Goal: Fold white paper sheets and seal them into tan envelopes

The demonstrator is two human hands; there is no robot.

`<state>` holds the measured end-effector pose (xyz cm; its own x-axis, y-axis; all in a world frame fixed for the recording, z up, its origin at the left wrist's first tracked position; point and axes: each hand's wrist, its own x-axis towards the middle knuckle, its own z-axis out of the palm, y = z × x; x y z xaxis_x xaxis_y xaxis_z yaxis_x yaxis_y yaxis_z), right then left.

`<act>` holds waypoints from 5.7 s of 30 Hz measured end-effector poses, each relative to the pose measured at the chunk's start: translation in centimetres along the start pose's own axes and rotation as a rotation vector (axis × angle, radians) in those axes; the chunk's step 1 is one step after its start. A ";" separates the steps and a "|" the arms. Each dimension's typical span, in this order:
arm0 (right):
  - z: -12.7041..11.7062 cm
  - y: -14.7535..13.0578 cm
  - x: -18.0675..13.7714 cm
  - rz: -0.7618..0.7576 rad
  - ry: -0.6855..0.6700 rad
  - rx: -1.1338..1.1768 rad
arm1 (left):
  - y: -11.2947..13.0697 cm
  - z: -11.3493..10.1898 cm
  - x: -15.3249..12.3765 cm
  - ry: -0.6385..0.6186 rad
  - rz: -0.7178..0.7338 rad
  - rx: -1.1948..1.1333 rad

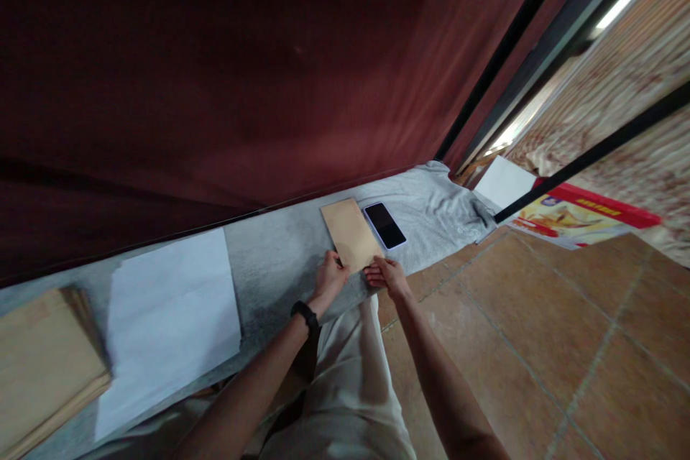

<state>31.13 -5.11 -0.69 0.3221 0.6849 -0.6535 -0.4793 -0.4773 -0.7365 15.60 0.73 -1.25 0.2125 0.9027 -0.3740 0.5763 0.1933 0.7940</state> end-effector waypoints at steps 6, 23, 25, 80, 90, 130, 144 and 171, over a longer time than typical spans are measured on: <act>-0.1 0.1 0.1 0.002 -0.006 0.003 | 0.6 -0.3 -1.6 0.055 0.116 0.173; -0.1 -0.1 0.0 0.006 0.001 -0.023 | 0.5 -0.4 -2.6 -0.030 0.294 0.560; -0.1 -0.1 -0.1 0.010 -0.002 -0.030 | 0.6 -0.5 -2.6 -0.036 0.293 0.563; -2.6 5.9 1.2 -1.138 0.082 -1.029 | -2.7 0.8 -3.6 -0.028 0.787 0.896; -2.5 5.8 1.4 -1.186 0.121 -1.078 | -3.6 1.0 -3.9 0.047 0.868 0.909; -2.3 6.3 1.7 -1.212 0.278 -1.118 | -4.2 1.6 -5.6 0.187 0.624 0.832; -2.2 6.1 1.5 -1.199 0.250 -1.112 | -4.1 1.4 -5.7 0.179 0.649 0.805; 8.9 12.2 -3.7 -1.340 -0.152 -1.195 | -16.4 -13.7 -14.1 0.655 0.123 0.928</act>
<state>16.84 -8.51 -5.71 -0.1477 0.9052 0.3986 0.8249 0.3351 -0.4553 -7.69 -9.89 -2.44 0.0123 0.9756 0.2193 0.9987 -0.0228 0.0456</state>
